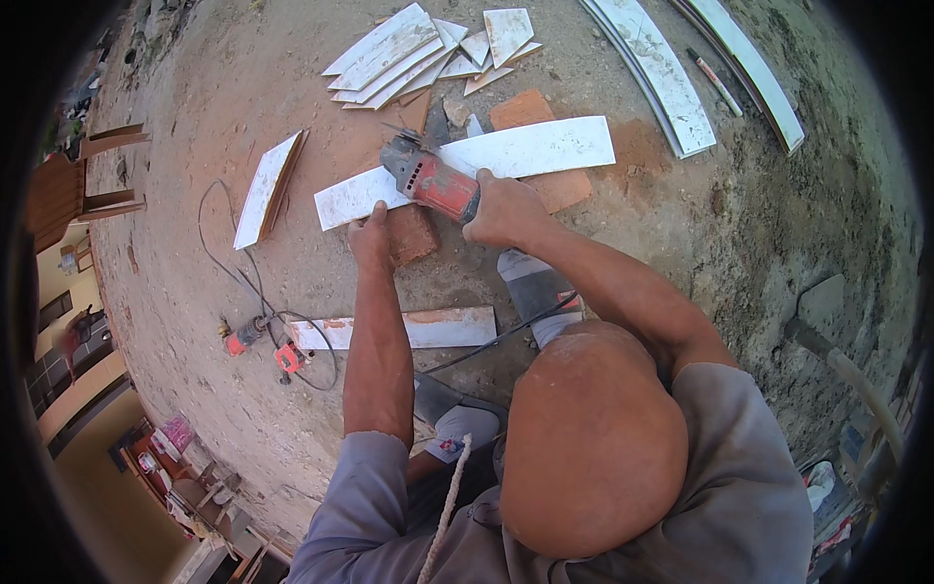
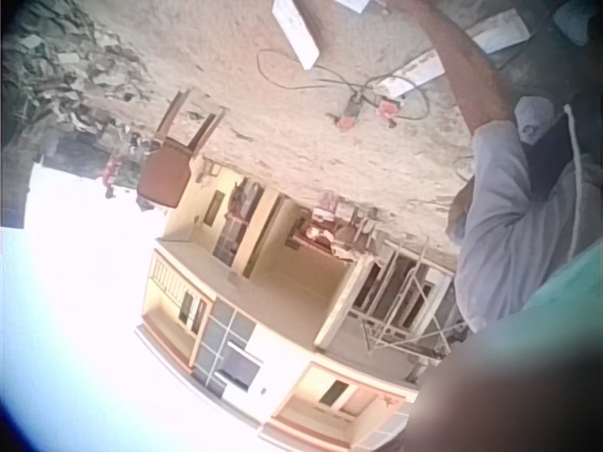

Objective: Cutting ceramic tiles using an angle grinder while outdoors.

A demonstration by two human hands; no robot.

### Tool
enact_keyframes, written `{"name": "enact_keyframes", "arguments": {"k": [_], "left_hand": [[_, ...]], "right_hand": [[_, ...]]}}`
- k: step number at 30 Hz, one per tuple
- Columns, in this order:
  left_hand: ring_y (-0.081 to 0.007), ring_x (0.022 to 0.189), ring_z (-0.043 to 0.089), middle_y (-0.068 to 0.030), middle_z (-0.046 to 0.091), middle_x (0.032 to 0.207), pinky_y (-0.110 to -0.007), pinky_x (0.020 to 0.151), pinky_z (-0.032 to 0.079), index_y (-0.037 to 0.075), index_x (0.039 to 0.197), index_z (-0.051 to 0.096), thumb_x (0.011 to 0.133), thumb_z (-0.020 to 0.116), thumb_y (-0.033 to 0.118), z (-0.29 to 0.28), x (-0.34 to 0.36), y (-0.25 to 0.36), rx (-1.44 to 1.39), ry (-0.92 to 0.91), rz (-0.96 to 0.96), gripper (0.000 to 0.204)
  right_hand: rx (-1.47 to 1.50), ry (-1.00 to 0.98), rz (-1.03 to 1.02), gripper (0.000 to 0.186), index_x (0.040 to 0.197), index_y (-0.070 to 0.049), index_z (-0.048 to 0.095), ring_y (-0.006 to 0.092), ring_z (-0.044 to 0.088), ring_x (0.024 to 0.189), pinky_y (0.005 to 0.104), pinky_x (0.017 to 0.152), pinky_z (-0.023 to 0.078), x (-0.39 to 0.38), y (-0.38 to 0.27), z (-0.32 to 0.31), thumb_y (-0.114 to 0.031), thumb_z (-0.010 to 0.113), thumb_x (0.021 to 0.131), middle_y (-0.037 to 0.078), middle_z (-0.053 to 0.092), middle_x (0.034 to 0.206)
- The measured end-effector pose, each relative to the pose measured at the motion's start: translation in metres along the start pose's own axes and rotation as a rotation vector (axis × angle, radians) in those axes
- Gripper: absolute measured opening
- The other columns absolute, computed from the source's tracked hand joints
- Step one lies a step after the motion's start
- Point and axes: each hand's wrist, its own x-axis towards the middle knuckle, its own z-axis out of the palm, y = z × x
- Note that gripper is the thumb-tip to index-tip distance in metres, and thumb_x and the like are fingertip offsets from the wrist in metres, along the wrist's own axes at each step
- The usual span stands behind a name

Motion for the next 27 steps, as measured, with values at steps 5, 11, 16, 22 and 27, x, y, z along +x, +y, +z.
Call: {"name": "enact_keyframes", "arguments": {"k": [5, 11, 16, 22, 27], "left_hand": [[-0.0237, 0.104, 0.063, -0.0170, 0.064, 0.119, -0.036, 0.091, 0.049, -0.010, 0.124, 0.054, 0.087, 0.072, 0.015, 0.000, 0.006, -0.009, -0.042, -0.010, 0.026, 0.049], [-0.0235, 0.105, 0.063, -0.0166, 0.064, 0.120, -0.035, 0.092, 0.049, -0.009, 0.125, 0.054, 0.087, 0.072, 0.013, 0.000, 0.006, -0.010, -0.033, 0.001, 0.023, 0.047], [-0.0250, 0.107, 0.060, -0.0180, 0.062, 0.122, -0.036, 0.095, 0.046, -0.010, 0.129, 0.049, 0.084, 0.074, 0.010, -0.001, 0.003, -0.004, -0.049, -0.025, -0.034, 0.055], [-0.0241, 0.105, 0.063, -0.0168, 0.064, 0.119, -0.036, 0.090, 0.050, -0.009, 0.123, 0.055, 0.087, 0.073, 0.014, 0.000, 0.005, -0.008, 0.012, 0.005, -0.012, 0.046], [-0.0243, 0.104, 0.064, -0.0175, 0.064, 0.119, -0.036, 0.090, 0.050, -0.009, 0.124, 0.054, 0.087, 0.073, 0.013, 0.001, 0.008, -0.014, -0.049, -0.008, 0.037, 0.047]], "right_hand": [[0.000, 0.002, 0.000, 0.068, 0.118, 0.008, 0.053, 0.0402, 0.068, 0.096, 0.0441, 0.087, 0.054, 0.000, 0.001, 0.000, -0.028, 0.070, 0.063, 0.028, 0.068, 0.098], [-0.010, -0.003, 0.011, 0.070, 0.118, 0.008, 0.053, 0.0406, 0.068, 0.094, 0.0441, 0.086, 0.054, 0.003, 0.001, 0.001, -0.029, 0.071, 0.062, 0.028, 0.068, 0.097], [0.003, 0.000, 0.003, 0.071, 0.118, 0.008, 0.053, 0.0409, 0.068, 0.095, 0.0439, 0.086, 0.054, 0.003, 0.002, 0.001, -0.030, 0.072, 0.060, 0.028, 0.068, 0.097], [0.016, -0.009, 0.006, 0.073, 0.119, 0.008, 0.052, 0.0412, 0.068, 0.095, 0.0439, 0.087, 0.054, 0.003, 0.003, 0.001, -0.031, 0.073, 0.060, 0.028, 0.068, 0.098], [0.034, 0.009, 0.003, 0.070, 0.118, 0.007, 0.051, 0.0441, 0.066, 0.094, 0.0462, 0.085, 0.053, 0.002, 0.002, 0.001, -0.027, 0.072, 0.061, 0.031, 0.067, 0.097]]}}
